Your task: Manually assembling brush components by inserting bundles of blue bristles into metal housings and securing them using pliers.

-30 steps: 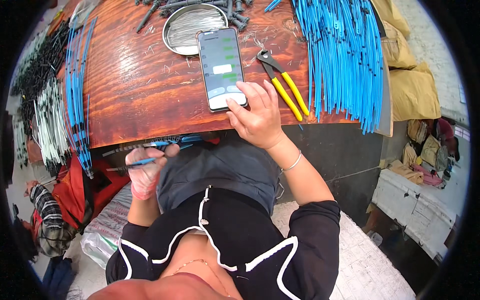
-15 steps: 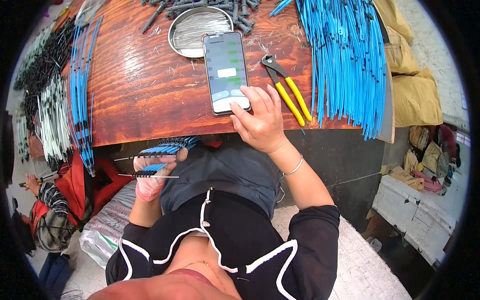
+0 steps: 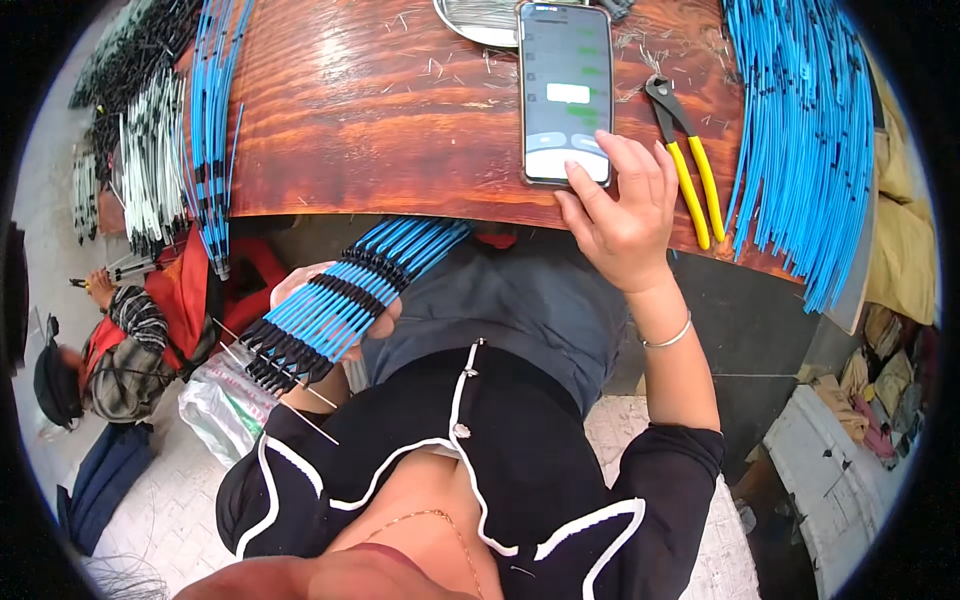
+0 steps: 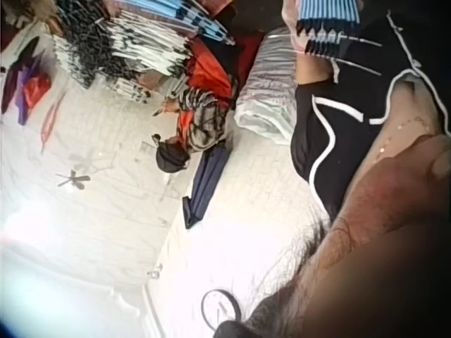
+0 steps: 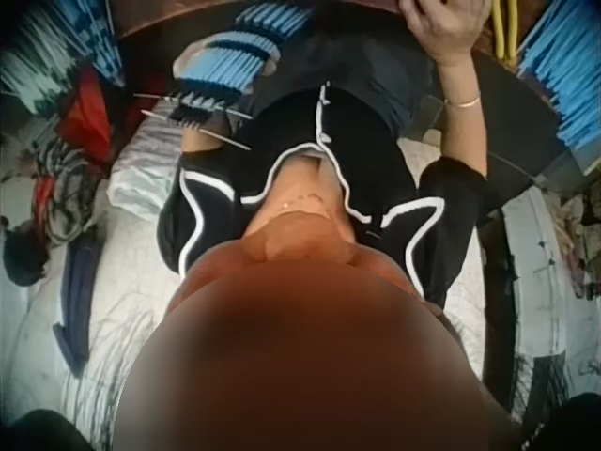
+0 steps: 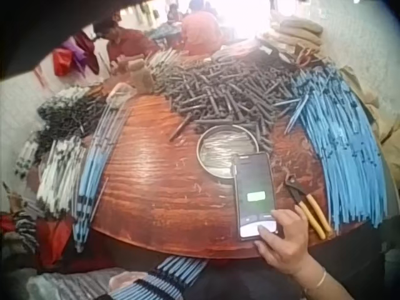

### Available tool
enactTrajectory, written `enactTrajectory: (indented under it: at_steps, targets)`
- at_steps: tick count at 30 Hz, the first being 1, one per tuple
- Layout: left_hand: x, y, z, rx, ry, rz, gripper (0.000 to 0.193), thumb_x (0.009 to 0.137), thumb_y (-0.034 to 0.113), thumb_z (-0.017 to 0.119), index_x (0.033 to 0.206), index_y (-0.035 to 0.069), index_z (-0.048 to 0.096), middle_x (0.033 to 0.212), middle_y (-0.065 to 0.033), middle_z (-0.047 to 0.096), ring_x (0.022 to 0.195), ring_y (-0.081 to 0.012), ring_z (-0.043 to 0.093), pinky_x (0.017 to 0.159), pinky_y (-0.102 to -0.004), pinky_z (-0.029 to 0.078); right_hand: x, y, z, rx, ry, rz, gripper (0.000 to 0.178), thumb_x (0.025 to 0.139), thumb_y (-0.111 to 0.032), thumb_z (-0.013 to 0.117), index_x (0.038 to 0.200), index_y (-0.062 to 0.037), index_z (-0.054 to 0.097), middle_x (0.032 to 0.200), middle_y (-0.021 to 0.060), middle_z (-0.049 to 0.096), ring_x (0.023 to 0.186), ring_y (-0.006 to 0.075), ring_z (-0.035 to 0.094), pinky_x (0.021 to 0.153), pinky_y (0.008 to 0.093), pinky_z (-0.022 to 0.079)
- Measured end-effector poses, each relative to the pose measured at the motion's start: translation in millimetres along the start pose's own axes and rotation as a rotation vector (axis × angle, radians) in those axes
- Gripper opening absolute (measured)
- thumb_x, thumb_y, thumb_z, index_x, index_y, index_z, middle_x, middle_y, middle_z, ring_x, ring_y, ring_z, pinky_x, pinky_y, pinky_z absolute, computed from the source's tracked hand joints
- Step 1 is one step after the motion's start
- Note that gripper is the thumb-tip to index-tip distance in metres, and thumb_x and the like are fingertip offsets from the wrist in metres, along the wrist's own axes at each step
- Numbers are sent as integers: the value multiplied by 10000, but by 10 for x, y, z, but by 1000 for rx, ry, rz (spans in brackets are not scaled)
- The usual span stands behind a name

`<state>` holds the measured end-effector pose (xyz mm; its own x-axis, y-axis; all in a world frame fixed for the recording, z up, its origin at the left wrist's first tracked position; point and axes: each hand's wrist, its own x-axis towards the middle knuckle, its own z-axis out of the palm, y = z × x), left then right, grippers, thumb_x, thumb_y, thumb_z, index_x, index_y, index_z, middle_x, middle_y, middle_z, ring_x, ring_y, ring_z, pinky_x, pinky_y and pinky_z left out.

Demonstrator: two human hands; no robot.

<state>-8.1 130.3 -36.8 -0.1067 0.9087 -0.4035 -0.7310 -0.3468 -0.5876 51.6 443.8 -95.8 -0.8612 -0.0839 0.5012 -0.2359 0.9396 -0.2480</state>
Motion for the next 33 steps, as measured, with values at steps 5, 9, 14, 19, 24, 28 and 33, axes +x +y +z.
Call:
enactTrajectory:
  at_steps: [5,9,14,19,24,28,33]
  targets:
    - [-72,32,-242,128,-219,83,652,904,254,377,1290,-247,219,1221,-461,400,1043,-558,529,806,-603,518,19,-28,16,3,26,15,327,630,-129,787,946,-110,706,1198,148,560,1097,311,526,1009,502,317]
    - [29,134,-439,406,-370,165,695,889,260,402,1292,-257,172,1239,-464,377,1110,-572,474,803,-641,494,20,-53,-13,-45,13,19,322,627,-135,792,938,-136,710,1206,129,561,1109,306,517,1022,510,299]
    - [115,141,-516,302,-313,65,705,859,259,446,1255,-280,222,1202,-469,405,1121,-572,464,801,-668,476,38,-38,-59,-82,-19,6,320,622,-149,795,931,-162,712,1204,108,565,1126,298,502,1033,523,285]
    - [206,129,-633,451,-401,135,717,828,253,504,1228,-291,264,1179,-478,414,1113,-581,467,876,-607,472,60,36,-56,-111,-11,-23,331,621,-152,795,941,-164,709,1193,105,570,1129,294,497,1041,523,276]
    - [197,159,-649,680,-130,176,766,781,258,594,1217,-290,284,1173,-469,430,1095,-549,504,924,-525,473,74,114,-87,-88,-29,-49,342,626,-150,790,957,-165,704,1190,103,571,1128,292,499,1046,520,269]
    - [247,179,-743,703,-205,213,800,758,283,634,1210,-286,300,1167,-446,456,1069,-497,551,931,-520,470,69,125,-88,-92,-33,-55,341,630,-150,788,959,-162,702,1193,106,568,1130,292,499,1046,517,269]
    - [281,132,-612,753,-281,191,812,760,290,649,1217,-281,296,1190,-433,451,1051,-449,575,887,-482,498,64,140,-89,-74,-37,-48,329,634,-146,784,953,-156,705,1196,111,565,1132,295,499,1043,516,272]
